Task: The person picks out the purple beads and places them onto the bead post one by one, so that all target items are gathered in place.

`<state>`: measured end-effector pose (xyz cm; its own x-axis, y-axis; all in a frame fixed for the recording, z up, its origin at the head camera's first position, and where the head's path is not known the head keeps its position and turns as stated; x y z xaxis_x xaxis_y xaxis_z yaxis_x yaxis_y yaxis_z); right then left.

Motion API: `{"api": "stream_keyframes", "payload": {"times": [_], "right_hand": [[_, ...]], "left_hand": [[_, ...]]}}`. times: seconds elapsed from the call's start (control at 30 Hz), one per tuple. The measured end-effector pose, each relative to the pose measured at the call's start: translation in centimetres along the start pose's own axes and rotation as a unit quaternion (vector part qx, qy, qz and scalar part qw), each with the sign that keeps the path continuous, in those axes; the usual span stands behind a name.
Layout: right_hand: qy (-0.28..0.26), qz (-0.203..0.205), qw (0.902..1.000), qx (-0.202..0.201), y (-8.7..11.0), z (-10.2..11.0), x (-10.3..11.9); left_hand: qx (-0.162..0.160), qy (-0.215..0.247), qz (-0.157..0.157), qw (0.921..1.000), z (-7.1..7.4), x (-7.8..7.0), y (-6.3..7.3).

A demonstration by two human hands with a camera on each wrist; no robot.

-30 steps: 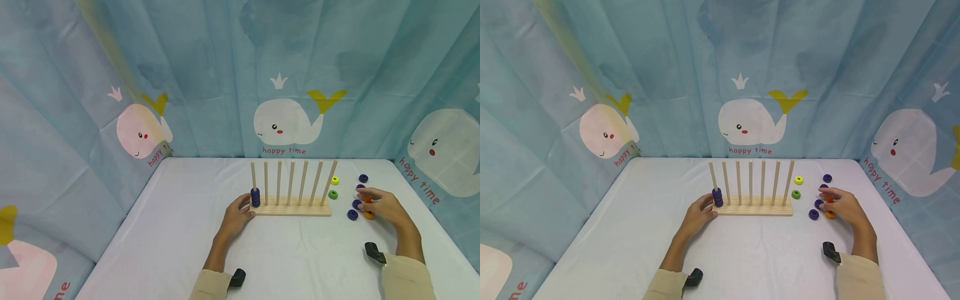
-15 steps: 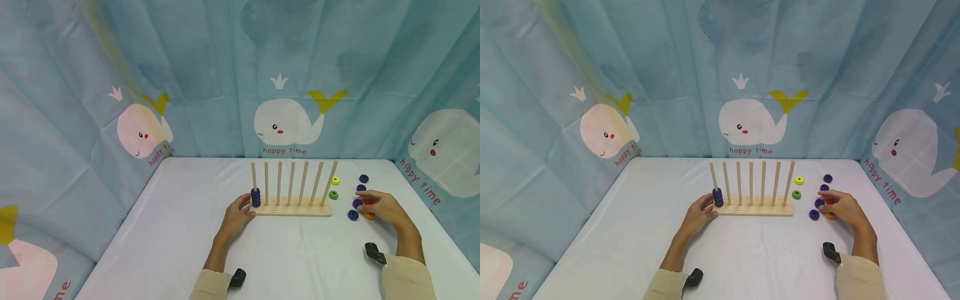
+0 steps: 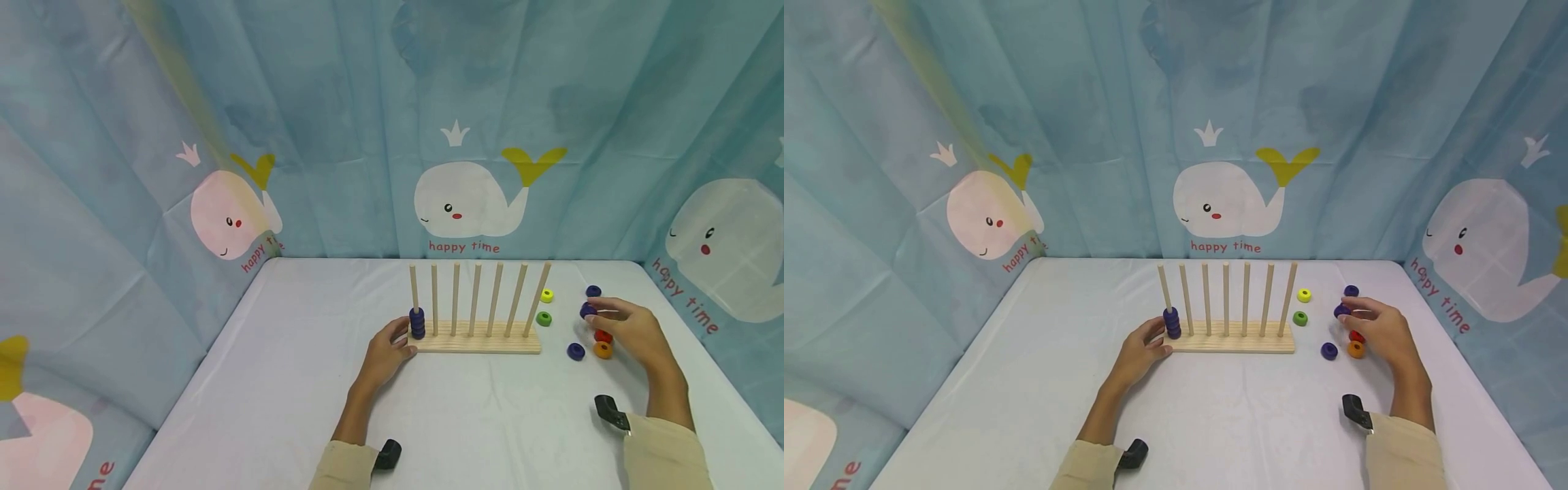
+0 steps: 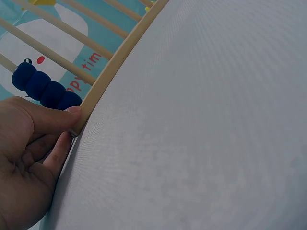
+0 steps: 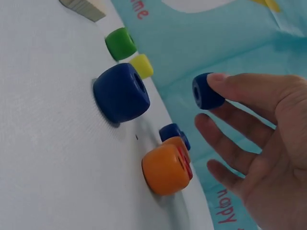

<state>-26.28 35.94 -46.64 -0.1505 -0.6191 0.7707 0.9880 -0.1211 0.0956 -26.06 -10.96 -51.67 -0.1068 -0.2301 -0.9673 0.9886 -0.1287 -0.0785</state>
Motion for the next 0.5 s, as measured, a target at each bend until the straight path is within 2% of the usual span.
{"api": "stream_keyframes", "payload": {"times": [0.23, 0.5], "right_hand": [[-0.024, 0.011, 0.9994, -0.024, 0.3, 0.2, 1.2], [-0.009, 0.058, 0.9971, -0.049, 0.4, 0.0, 2.2]], "left_hand": [[0.002, -0.007, -0.002, 1.0, 0.0, 0.2, -0.2], [0.003, -0.012, 0.0, 0.9999, -0.1, 0.2, -0.2]]}}
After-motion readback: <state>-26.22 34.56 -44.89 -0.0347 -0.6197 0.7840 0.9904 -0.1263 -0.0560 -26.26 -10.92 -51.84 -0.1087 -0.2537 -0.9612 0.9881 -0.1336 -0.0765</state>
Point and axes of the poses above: each hand's wrist, its own y-axis away from the middle knuckle, its own z-axis out of the back of the hand, x = y × z, the point moved 3 cm from there along -y, towards the middle knuckle
